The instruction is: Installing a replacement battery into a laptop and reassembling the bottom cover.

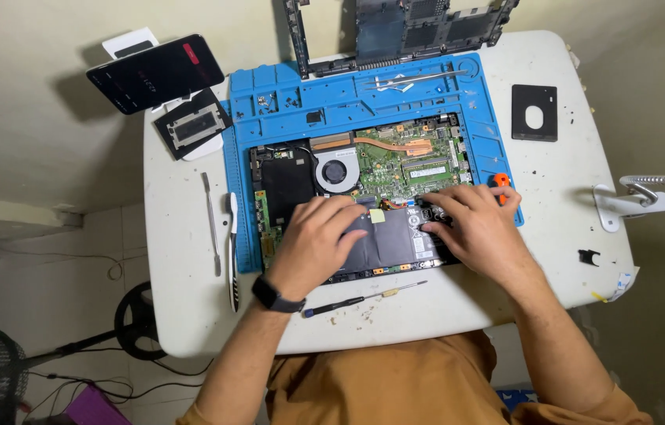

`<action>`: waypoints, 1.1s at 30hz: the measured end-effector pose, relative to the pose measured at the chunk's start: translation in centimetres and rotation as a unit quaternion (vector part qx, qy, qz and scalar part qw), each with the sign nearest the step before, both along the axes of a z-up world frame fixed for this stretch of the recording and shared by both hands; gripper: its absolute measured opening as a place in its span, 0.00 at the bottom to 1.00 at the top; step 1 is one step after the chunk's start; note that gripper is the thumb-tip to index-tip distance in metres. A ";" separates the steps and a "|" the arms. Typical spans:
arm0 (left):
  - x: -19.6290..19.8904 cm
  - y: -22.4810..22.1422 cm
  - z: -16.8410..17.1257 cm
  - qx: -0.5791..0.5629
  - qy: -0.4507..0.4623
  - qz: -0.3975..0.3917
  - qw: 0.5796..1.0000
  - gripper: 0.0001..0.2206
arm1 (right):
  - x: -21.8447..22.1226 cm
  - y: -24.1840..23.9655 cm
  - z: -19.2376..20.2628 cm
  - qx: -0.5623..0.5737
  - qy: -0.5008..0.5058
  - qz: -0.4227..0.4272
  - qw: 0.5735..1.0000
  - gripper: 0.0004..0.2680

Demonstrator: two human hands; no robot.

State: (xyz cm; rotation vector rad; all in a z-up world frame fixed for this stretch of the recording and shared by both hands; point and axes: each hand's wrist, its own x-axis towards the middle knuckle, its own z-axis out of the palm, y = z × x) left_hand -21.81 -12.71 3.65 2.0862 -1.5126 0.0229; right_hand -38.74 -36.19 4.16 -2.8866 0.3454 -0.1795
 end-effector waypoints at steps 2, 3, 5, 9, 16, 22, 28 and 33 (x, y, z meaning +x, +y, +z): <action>-0.8 -2.4 -1.3 -0.014 0.007 -0.015 1.000 0.13 | 0.4 0.9 -0.1 0.003 -0.001 0.007 1.000 0.15; -1.1 -3.8 -2.0 -0.029 0.013 -0.030 0.999 0.12 | 0.7 1.2 -0.1 0.005 -0.003 0.015 1.000 0.15; -1.2 -4.9 -3.6 -0.022 0.011 -0.027 0.999 0.11 | 0.7 1.3 -1.0 0.001 -0.006 0.016 1.000 0.15; -0.8 -6.4 -5.5 -0.022 0.038 -0.014 0.999 0.08 | 0.5 1.3 -1.5 -0.014 -0.009 0.023 1.000 0.15; -1.1 -6.6 -5.6 -0.051 0.077 -0.005 0.996 0.06 | 0.3 2.0 -0.8 -0.080 -0.037 0.045 0.995 0.16; -1.8 -6.8 -6.0 -0.042 0.006 0.012 0.999 0.05 | 0.1 2.2 -0.8 -0.167 -0.054 0.052 0.983 0.18; -1.9 -7.0 -6.6 -0.052 -0.038 0.019 0.998 0.07 | 0.6 1.8 -0.6 -0.206 -0.065 0.063 0.974 0.18; -2.2 -7.3 -7.0 -0.049 -0.080 0.043 0.995 0.06 | 2.4 0.5 -1.8 -0.109 -0.141 0.054 0.983 0.04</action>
